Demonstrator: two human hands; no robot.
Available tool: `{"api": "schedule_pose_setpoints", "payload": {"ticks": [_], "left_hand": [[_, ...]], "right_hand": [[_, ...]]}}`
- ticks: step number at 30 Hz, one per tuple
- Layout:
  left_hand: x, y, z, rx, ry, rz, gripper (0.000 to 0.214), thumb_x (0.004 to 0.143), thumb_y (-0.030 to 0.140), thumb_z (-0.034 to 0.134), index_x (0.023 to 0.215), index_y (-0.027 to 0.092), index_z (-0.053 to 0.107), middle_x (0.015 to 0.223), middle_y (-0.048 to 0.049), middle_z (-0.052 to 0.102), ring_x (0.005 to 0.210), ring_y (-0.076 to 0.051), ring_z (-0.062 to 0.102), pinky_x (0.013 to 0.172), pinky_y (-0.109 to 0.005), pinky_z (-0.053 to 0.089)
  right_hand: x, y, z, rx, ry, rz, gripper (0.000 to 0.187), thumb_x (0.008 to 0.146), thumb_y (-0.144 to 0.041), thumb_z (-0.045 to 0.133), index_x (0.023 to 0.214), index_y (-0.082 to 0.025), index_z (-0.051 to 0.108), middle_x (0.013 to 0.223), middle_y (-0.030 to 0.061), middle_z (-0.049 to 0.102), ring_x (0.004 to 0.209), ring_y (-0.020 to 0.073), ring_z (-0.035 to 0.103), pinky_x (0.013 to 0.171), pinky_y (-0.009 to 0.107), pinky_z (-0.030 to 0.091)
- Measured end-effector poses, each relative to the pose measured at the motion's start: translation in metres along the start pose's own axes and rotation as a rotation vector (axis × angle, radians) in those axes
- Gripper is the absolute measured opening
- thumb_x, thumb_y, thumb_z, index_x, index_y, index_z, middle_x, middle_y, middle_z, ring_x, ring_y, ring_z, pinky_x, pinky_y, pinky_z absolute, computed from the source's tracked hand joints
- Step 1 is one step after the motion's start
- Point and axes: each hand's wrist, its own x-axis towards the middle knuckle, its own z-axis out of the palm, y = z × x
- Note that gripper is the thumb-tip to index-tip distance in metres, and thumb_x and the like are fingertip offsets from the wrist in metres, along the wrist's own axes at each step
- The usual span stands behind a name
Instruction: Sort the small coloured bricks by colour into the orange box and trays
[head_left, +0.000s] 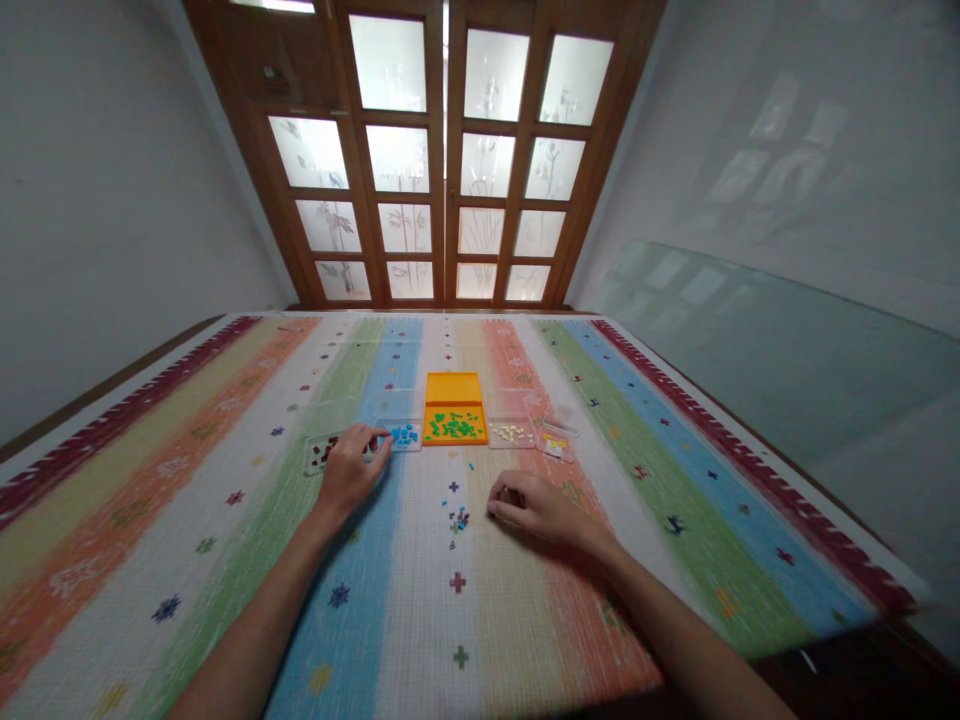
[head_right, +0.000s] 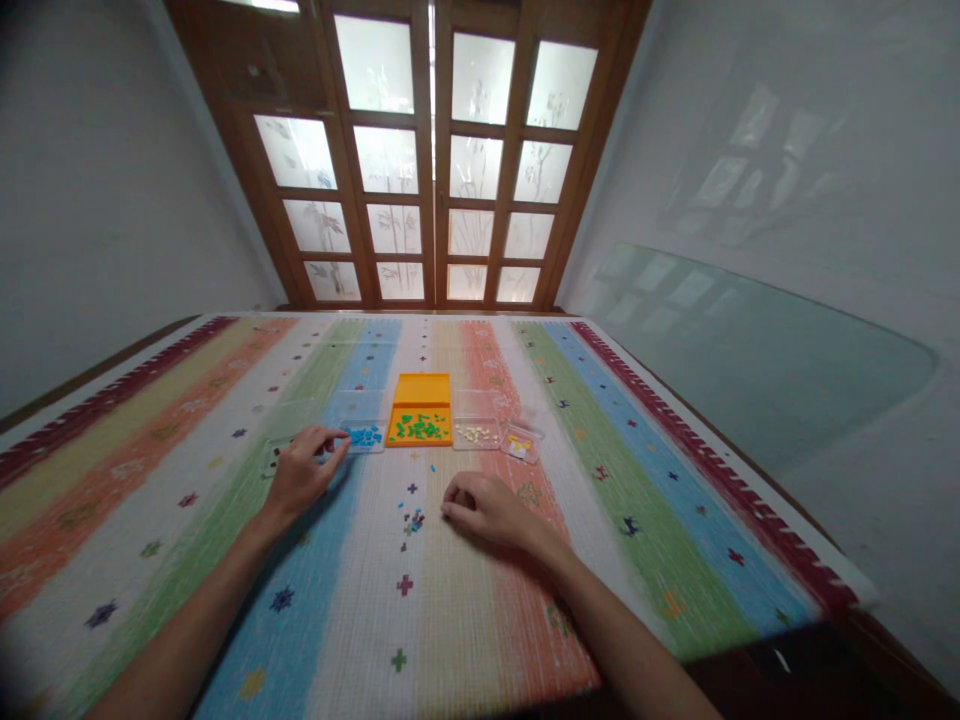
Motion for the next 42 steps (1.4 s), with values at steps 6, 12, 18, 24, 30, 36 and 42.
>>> {"api": "schedule_pose_setpoints", "payload": {"ticks": [6,12,18,24,30,36,42], "left_hand": [[0.006,-0.009,0.015,0.111,-0.030,-0.031,0.027,0.094,0.035,0.050,0.090,0.017,0.070,0.074,-0.0052,0.061,0.077,-0.024,0.059,0.079,-0.039,0.048],[0.005,-0.011,0.008,0.089,-0.012,0.004,0.027,0.095,0.034,0.049,0.097,0.017,0.071,0.077,-0.0051,0.063,0.078,-0.024,0.060,0.079,-0.038,0.049],[-0.017,0.038,0.007,-0.123,-0.055,0.247,0.020,0.098,0.028,0.053,0.109,0.018,0.066,0.080,-0.0033,0.063,0.077,-0.019,0.060,0.076,-0.033,0.051],[-0.043,0.086,0.027,-0.245,-0.246,0.480,0.016,0.101,0.027,0.051,0.105,0.017,0.062,0.084,-0.0062,0.064,0.078,-0.019,0.059,0.069,-0.031,0.049],[-0.047,0.085,0.032,-0.276,-0.239,0.461,0.017,0.102,0.021,0.048,0.093,0.018,0.062,0.080,-0.0049,0.062,0.073,-0.017,0.057,0.066,-0.029,0.047],[-0.037,0.080,0.025,-0.202,-0.174,0.411,0.015,0.101,0.022,0.050,0.096,0.018,0.063,0.082,-0.0055,0.065,0.077,-0.019,0.059,0.071,-0.032,0.049],[-0.019,0.042,0.020,-0.007,0.025,0.261,0.017,0.100,0.026,0.050,0.097,0.018,0.065,0.080,-0.0048,0.065,0.079,-0.022,0.058,0.077,-0.036,0.047]], "right_hand": [[0.000,0.005,0.006,0.013,0.057,-0.010,0.009,0.089,-0.024,0.064,0.090,-0.017,0.068,0.085,0.0051,0.070,0.074,0.0157,0.060,0.069,0.028,0.044],[0.000,0.006,0.007,0.049,0.058,-0.028,0.010,0.091,-0.023,0.059,0.092,-0.017,0.067,0.086,0.0051,0.070,0.076,0.0165,0.061,0.069,0.028,0.044],[0.000,-0.007,0.008,0.131,0.078,-0.032,0.015,0.095,-0.027,0.056,0.092,-0.017,0.067,0.085,0.0052,0.070,0.075,0.0159,0.061,0.072,0.029,0.046],[0.003,-0.010,0.019,0.245,0.050,-0.095,0.021,0.097,-0.033,0.055,0.092,-0.017,0.068,0.083,0.0036,0.070,0.074,0.0152,0.061,0.071,0.028,0.047],[0.005,-0.010,0.027,0.252,0.033,-0.134,0.024,0.100,-0.032,0.051,0.091,-0.017,0.068,0.085,0.0035,0.069,0.077,0.0151,0.061,0.073,0.029,0.048],[0.014,-0.001,0.031,-0.097,0.336,-0.225,0.023,0.101,-0.027,0.049,0.094,-0.018,0.069,0.095,0.0085,0.066,0.090,0.0200,0.061,0.082,0.035,0.049],[0.021,0.014,0.030,-0.368,0.361,-0.305,0.024,0.100,-0.023,0.049,0.107,-0.018,0.072,0.107,0.0110,0.068,0.103,0.0252,0.057,0.093,0.043,0.048]]}}
